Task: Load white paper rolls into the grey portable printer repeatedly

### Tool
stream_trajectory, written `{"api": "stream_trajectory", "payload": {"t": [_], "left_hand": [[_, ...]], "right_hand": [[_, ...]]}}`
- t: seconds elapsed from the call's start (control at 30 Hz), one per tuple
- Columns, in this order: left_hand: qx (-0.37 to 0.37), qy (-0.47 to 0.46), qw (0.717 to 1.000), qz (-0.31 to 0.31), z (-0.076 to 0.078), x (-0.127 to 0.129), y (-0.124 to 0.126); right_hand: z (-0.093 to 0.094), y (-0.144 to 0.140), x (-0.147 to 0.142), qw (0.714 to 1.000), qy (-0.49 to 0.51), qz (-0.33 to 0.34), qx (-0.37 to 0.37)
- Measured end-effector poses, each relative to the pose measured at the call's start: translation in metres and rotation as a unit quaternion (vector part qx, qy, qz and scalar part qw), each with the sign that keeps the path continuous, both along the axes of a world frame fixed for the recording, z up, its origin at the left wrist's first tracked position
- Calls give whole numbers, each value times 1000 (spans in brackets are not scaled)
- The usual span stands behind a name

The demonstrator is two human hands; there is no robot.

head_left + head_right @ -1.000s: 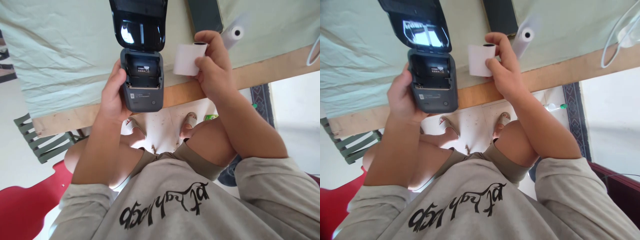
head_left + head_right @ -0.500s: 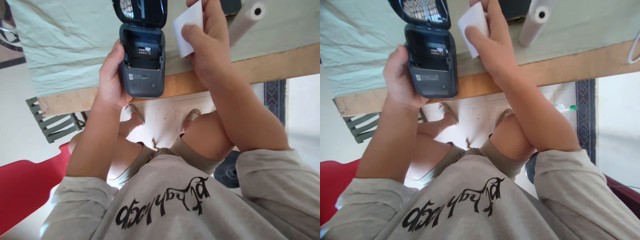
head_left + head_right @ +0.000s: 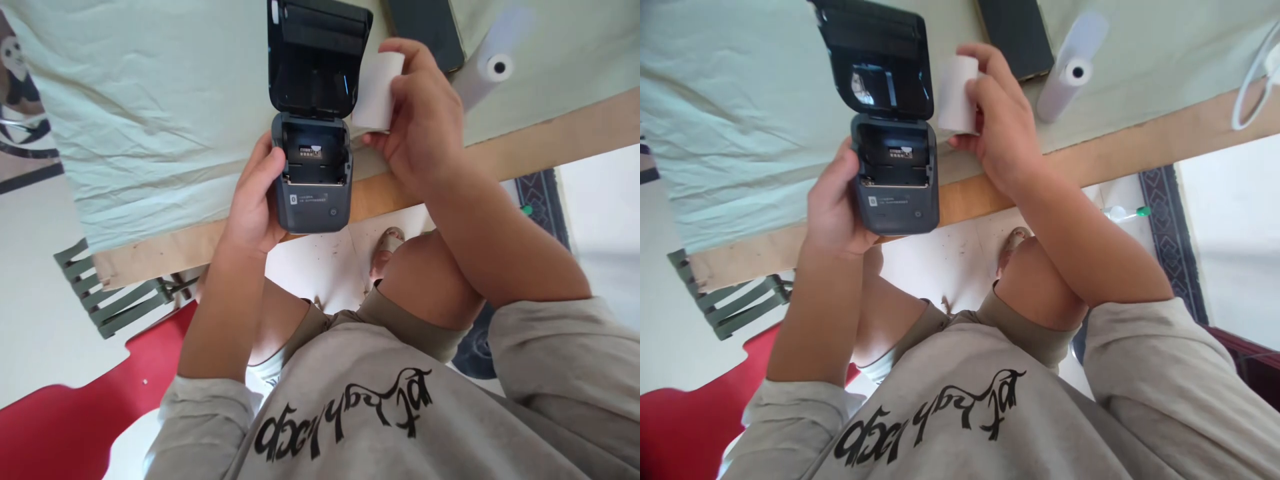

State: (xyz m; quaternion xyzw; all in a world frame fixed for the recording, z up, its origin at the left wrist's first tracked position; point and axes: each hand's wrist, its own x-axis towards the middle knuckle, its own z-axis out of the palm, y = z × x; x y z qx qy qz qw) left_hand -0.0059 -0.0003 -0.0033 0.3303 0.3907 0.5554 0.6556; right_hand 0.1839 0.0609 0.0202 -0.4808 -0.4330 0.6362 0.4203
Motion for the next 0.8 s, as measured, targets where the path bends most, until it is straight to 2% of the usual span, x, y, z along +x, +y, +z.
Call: {"api": "stream_trajectory", "payload": {"t": [0.1,0.33,0.4,0.57,0.67,0.8], "left_hand": [[5,-30,1000,-7,0,1,2],[7,-44,999,-10,-9,5,13],[8,-38,999,-2,-15,6,17],[32,-29,999,-4,-20,7,22],[41,-36,998,-12,-15,6,19],[43,-45,998,-17,-4,7,8]], "right_hand": [[-3,-2,2,996,67,-62,-3],[-5,-14,18,997,-18,7,74],[-6,-12,21,998,-6,-1,63],[-6,-7,15,993,89,-76,-14],[4,-12,10,992,84,-82,47],[39,-32,8,978,-6,-61,201]]}}
